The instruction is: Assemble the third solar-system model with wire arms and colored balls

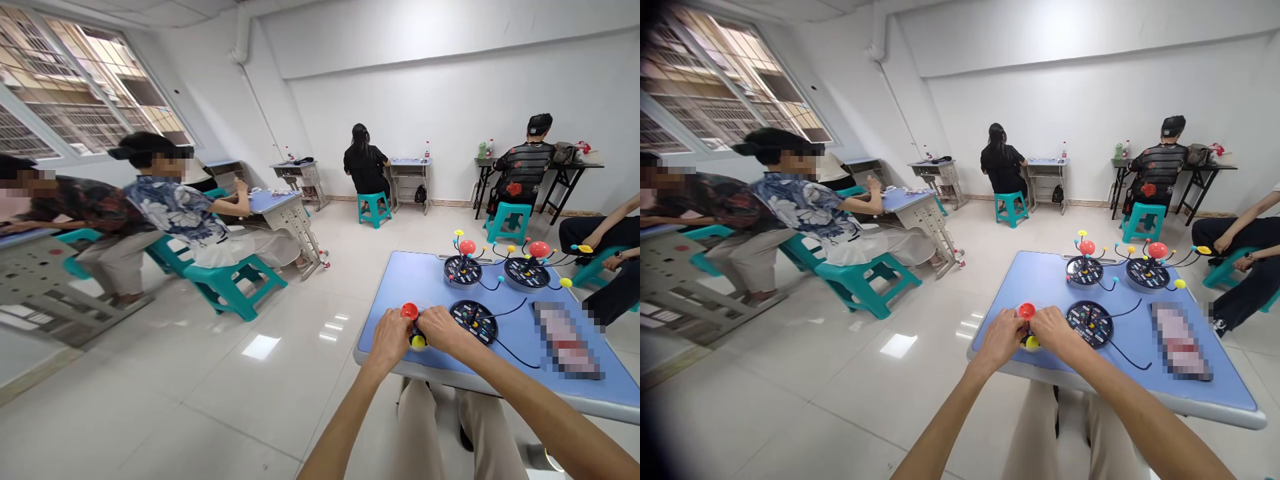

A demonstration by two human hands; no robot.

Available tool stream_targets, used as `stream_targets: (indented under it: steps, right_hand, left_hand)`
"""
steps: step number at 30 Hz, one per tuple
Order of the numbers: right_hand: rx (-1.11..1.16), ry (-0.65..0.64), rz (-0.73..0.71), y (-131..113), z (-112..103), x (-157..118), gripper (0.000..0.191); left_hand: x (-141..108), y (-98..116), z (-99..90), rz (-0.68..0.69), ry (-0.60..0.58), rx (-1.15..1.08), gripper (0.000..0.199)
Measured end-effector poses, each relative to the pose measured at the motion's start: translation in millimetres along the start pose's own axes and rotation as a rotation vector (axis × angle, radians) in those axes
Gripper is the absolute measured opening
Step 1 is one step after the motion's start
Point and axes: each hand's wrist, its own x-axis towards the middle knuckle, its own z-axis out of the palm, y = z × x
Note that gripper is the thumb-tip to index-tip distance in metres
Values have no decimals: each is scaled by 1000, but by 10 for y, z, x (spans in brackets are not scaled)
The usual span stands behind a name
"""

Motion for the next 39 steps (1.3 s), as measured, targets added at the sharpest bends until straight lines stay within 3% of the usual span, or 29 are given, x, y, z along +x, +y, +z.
stream_targets:
  steps: [7, 12, 14, 19, 26, 31, 35, 39]
  right_hand:
    - [234, 124, 67, 133, -85, -54, 22]
    - [505, 276, 77, 293, -166, -191, 21]
    - [682, 302, 64, 312, -163, -230, 19]
    - [1436, 317, -10, 266, -175, -339, 17]
    - [1874, 489, 45, 44, -119, -553, 20]
    - [1959, 644, 51, -32, -132, -707, 12]
    - [2090, 643, 0, -8, -241, -919, 23]
    - [2237, 603, -134, 30, -285, -1036, 32]
  left_hand:
    - [-29, -184, -86, -88, 64, 18, 25]
    - [-19, -120, -32, -51, 47, 99, 22]
    - [10, -58, 7, -32, 32, 150, 21]
    - [89, 36, 50, -34, 7, 271, 30]
    - [126, 16, 9, 49, -4, 327, 29]
    - [199, -82, -34, 41, 155, 27, 22]
    - [133, -54, -83, -111, 226, -435, 31]
    - [-68, 145, -129, -250, 332, -909, 47]
